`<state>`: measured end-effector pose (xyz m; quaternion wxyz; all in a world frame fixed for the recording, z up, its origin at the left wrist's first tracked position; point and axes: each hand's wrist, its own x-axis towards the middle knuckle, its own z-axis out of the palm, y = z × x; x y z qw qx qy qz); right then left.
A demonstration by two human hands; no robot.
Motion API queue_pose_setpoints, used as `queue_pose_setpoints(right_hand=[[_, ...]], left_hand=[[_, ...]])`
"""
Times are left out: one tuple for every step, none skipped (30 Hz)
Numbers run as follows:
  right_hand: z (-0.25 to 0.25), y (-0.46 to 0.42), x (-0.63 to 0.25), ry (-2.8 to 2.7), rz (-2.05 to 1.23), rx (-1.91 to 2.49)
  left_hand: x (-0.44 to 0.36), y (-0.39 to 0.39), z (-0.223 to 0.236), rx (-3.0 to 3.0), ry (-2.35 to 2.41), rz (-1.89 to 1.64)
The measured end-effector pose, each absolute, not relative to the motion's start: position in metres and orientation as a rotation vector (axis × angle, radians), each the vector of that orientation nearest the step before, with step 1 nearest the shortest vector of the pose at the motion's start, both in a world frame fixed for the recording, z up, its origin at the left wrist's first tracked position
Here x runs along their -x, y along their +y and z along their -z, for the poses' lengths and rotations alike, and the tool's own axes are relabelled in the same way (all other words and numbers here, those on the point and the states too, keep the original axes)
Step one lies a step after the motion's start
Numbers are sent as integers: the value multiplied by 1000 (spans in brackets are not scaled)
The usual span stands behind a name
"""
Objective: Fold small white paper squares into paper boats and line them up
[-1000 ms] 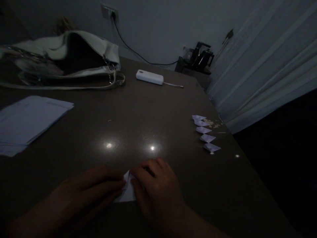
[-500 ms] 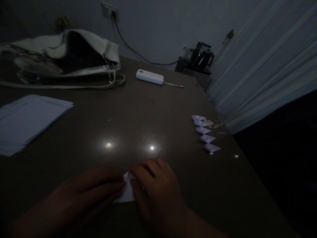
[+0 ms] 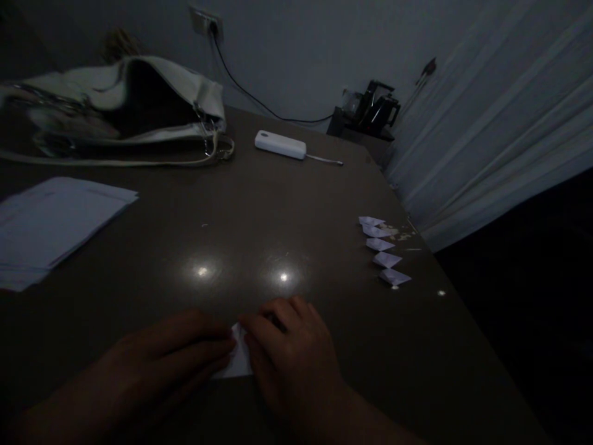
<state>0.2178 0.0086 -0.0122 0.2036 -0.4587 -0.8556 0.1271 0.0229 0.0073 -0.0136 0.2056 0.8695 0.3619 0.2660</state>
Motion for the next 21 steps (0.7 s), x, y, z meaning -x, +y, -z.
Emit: queue_pose_setpoints(right_hand=[[12,8,-218,-2390,-351,1281],[12,8,-218,-2394,-346,1282],[12,8,-218,-2399,-342,1282],[12,8,-217,-2401,-335,1284],[12,8,-217,-2403,-328,1287],[12,8,-217,-2404,-323,1291],[11,8,-217,-2404,-319,1298],[11,9,-217,-2405,-317,1303],[11,9,-217,-2407,-315,1305],[11,9,-217,-2410,-314,1302],[11,9,-217,-2413,-311,1295],[11,9,-217,-2415,-307,1286],[11,9,-217,-2417,-300,1278],[11,9,-217,-2417,-294,1272],[11,9,-218,-2418,-288,1268],[11,8,-218,-2419,-284,1266],[11,8,-217,-2420,-282,1267],[11,8,-217,-2420,-280,1270],[11,8,-217,-2421,-279,1275],[10,8,-217,-2422,-278,1281],[10,8,-216,-2424,-277,1286]], left_hand=[[-23,7,14,-2410,1014,-743],[-23,7,15,-2400,1020,-749],[-24,7,15,-2393,1027,-747],[-24,6,16,-2390,1029,-742],[-24,6,16,-2389,1029,-746],[-24,6,17,-2390,1024,-758],[-25,6,17,-2392,1022,-778],[-25,6,17,-2396,1019,-788],[-25,6,17,-2401,1020,-793],[-25,6,17,-2406,1024,-788],[-25,6,16,-2409,1027,-770],[-25,6,15,-2410,1029,-755],[-25,6,14,-2409,1029,-757],[-25,6,14,-2406,1029,-756],[-25,6,14,-2402,1033,-750],[-25,6,14,-2400,1036,-748],[-25,5,15,-2397,1041,-732],[-26,5,17,-2397,1043,-748],[-26,5,19,-2394,1042,-781],[-26,4,21,-2387,1045,-787],[-26,4,23,-2378,1042,-800]])
